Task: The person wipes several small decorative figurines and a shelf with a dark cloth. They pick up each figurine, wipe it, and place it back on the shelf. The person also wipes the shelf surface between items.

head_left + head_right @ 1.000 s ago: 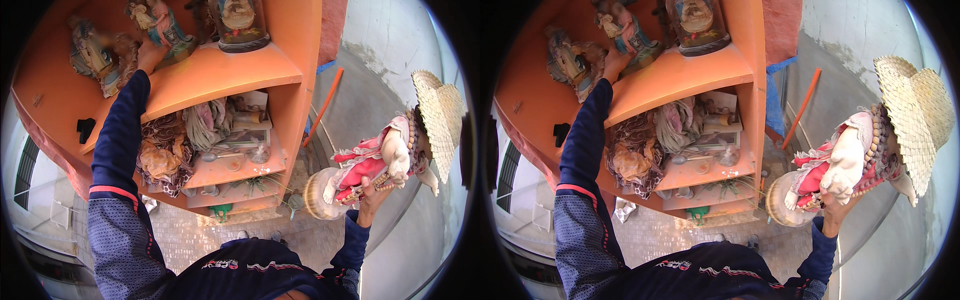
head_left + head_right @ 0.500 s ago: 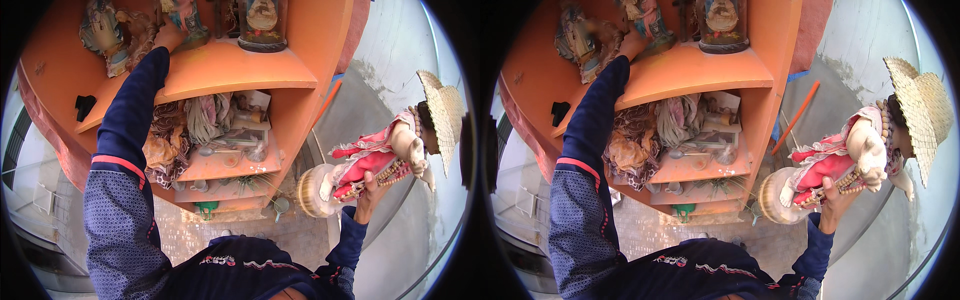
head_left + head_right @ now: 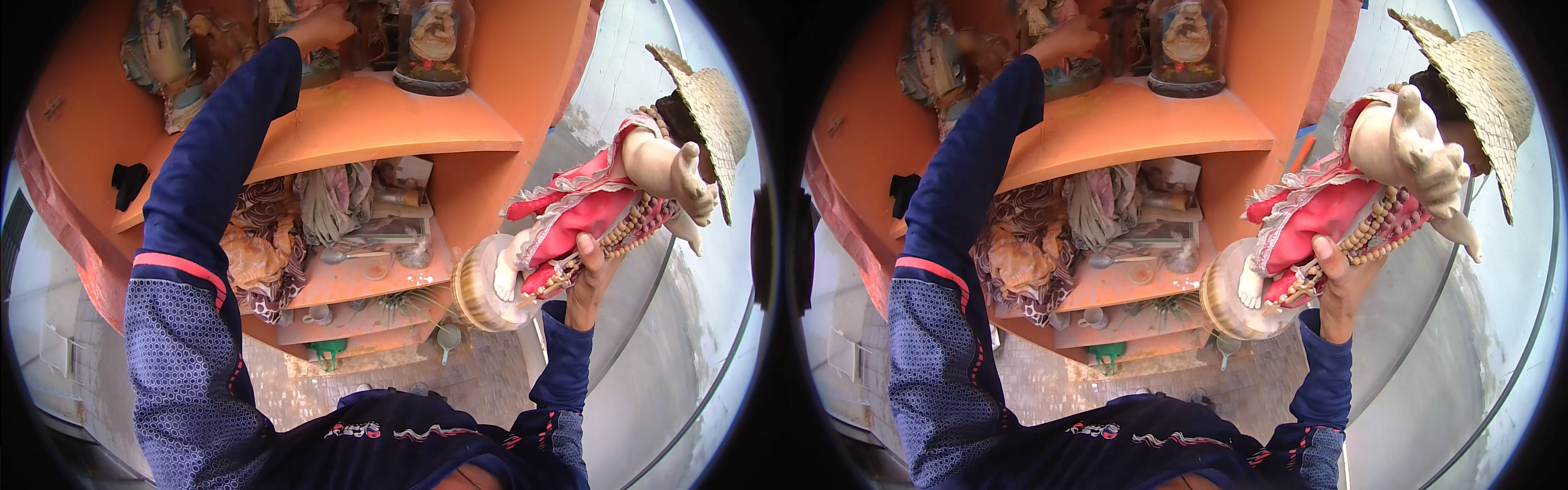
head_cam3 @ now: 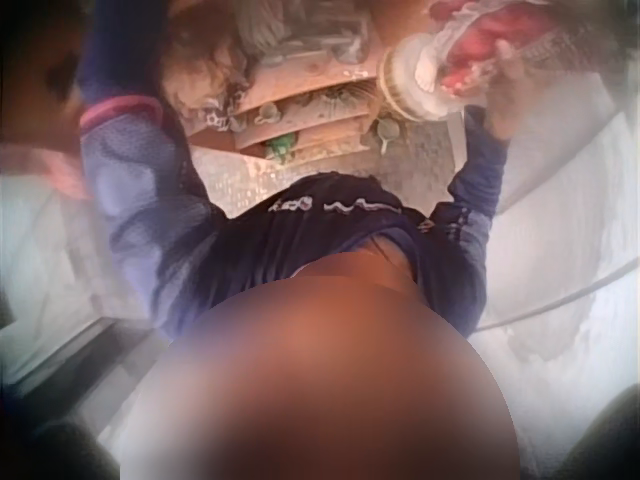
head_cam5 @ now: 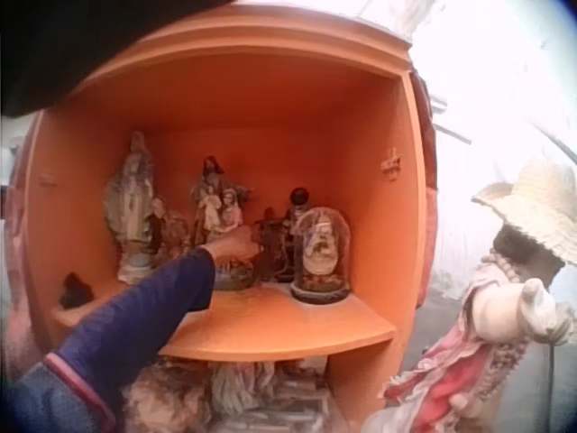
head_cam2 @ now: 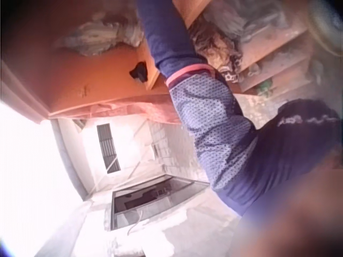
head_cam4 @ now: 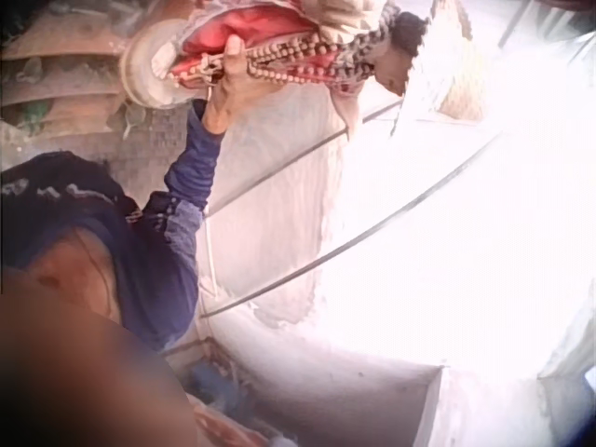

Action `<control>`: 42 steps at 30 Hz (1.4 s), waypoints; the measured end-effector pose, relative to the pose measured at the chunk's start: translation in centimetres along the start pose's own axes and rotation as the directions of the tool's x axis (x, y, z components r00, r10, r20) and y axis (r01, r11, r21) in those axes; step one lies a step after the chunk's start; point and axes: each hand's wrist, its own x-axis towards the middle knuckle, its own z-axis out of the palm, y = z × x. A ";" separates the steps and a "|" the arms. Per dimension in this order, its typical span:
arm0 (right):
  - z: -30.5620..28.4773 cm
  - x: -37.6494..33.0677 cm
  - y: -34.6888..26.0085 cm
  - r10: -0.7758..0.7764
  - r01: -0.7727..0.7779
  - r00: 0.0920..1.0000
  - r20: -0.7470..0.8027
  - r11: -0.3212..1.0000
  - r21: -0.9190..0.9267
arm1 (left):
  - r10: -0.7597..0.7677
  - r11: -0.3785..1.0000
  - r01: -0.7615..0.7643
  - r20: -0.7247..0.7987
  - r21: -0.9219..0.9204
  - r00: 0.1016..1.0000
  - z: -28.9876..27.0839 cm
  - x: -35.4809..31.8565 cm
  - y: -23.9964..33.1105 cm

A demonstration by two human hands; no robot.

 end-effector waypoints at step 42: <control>18.0 9.4 -9.4 0.105 -0.117 0.842 0.529 0.993 -0.011 | -0.166 0.823 -0.003 -0.244 -0.569 0.956 -14.9 -27.2 -3.7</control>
